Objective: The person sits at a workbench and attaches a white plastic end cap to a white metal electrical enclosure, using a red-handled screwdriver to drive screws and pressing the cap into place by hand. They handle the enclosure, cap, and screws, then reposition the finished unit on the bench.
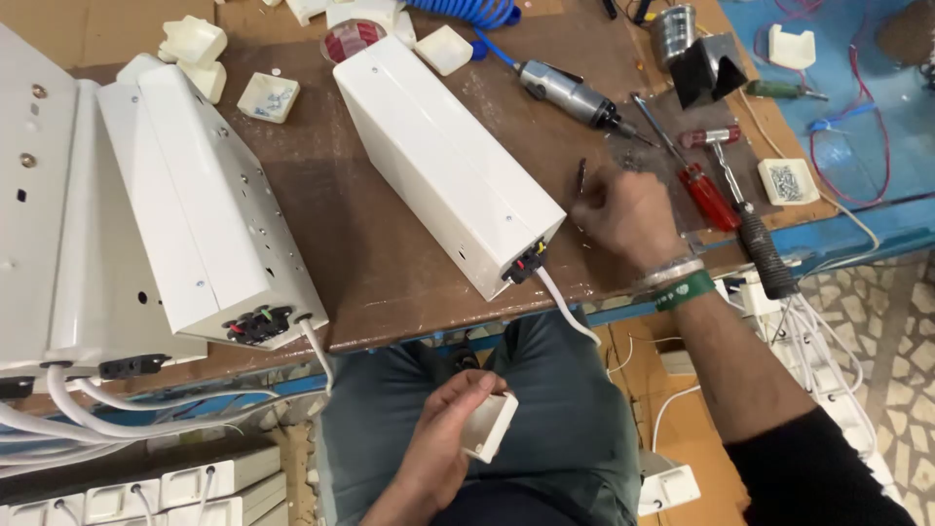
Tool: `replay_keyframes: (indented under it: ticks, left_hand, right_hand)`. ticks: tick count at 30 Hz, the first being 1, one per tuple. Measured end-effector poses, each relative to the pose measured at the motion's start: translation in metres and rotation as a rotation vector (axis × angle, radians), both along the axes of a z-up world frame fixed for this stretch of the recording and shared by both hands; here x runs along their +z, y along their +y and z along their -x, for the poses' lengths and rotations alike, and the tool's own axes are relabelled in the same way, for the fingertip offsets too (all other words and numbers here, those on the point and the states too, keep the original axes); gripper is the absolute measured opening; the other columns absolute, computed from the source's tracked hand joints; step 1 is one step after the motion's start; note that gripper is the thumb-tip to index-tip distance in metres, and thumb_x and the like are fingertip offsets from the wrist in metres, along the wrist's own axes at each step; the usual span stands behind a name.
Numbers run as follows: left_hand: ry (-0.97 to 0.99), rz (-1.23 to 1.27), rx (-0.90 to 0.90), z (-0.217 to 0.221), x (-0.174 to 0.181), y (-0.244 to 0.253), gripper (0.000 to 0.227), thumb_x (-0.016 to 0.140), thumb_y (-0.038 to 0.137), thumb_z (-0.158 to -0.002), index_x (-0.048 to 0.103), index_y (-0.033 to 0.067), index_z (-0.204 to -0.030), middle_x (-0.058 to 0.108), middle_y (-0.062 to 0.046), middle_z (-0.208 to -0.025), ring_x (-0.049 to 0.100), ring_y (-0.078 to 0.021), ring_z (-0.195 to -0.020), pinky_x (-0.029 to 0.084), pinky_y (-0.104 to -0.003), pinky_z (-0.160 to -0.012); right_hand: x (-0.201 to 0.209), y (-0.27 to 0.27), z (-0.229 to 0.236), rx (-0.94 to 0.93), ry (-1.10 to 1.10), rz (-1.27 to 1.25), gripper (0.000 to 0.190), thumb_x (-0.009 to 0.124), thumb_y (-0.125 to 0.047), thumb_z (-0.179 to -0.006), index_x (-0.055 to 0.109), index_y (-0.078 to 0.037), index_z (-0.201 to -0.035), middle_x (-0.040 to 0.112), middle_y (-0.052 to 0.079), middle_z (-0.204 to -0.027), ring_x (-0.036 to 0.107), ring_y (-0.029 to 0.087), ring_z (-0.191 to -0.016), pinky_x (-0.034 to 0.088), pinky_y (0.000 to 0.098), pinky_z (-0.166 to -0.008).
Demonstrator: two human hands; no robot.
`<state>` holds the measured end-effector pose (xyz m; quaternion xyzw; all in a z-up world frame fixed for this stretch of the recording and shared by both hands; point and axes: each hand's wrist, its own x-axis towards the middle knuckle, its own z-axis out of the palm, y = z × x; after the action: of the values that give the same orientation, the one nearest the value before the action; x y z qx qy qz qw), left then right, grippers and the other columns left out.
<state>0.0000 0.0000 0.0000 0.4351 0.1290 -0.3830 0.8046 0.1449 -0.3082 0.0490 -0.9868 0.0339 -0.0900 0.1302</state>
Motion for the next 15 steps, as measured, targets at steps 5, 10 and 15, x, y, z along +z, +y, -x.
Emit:
replay_keyframes:
  ticks: [5, 10, 15]
  left_hand:
    - [0.042, -0.043, 0.013, 0.006, 0.001, 0.002, 0.023, 0.064, 0.029, -0.096, 0.072, 0.0077, -0.098, 0.072, -0.001, -0.087, 0.068, -0.0105, -0.077, 0.053, -0.026, -0.065]
    - [-0.006, -0.07, 0.051, 0.003, -0.002, 0.008, 0.024, 0.064, 0.028, -0.095, 0.072, 0.0061, -0.099, 0.073, -0.002, -0.087, 0.069, -0.0106, -0.078, 0.053, -0.026, -0.068]
    - [0.02, -0.097, 0.071, 0.006, -0.011, 0.011, 0.023, 0.066, 0.028, -0.094, 0.072, 0.0056, -0.098, 0.074, -0.003, -0.086, 0.069, -0.0119, -0.077, 0.054, -0.027, -0.067]
  right_hand:
    - [-0.035, -0.028, -0.041, -0.157, -0.074, -0.144, 0.032, 0.083, -0.032, -0.08, 0.077, -0.005, -0.097, 0.075, 0.019, -0.087, 0.073, 0.037, -0.081, 0.059, 0.0451, -0.077]
    - [-0.018, -0.032, -0.066, -0.204, 0.042, -0.068, 0.035, 0.084, -0.036, -0.079, 0.079, -0.004, -0.092, 0.074, 0.024, -0.088, 0.073, 0.038, -0.085, 0.059, 0.0453, -0.082]
    - [0.007, -0.057, -0.098, -0.215, 0.04, 0.17, 0.043, 0.078, -0.043, -0.091, 0.076, -0.001, -0.1, 0.072, 0.025, -0.096, 0.073, 0.04, -0.085, 0.06, 0.0494, -0.075]
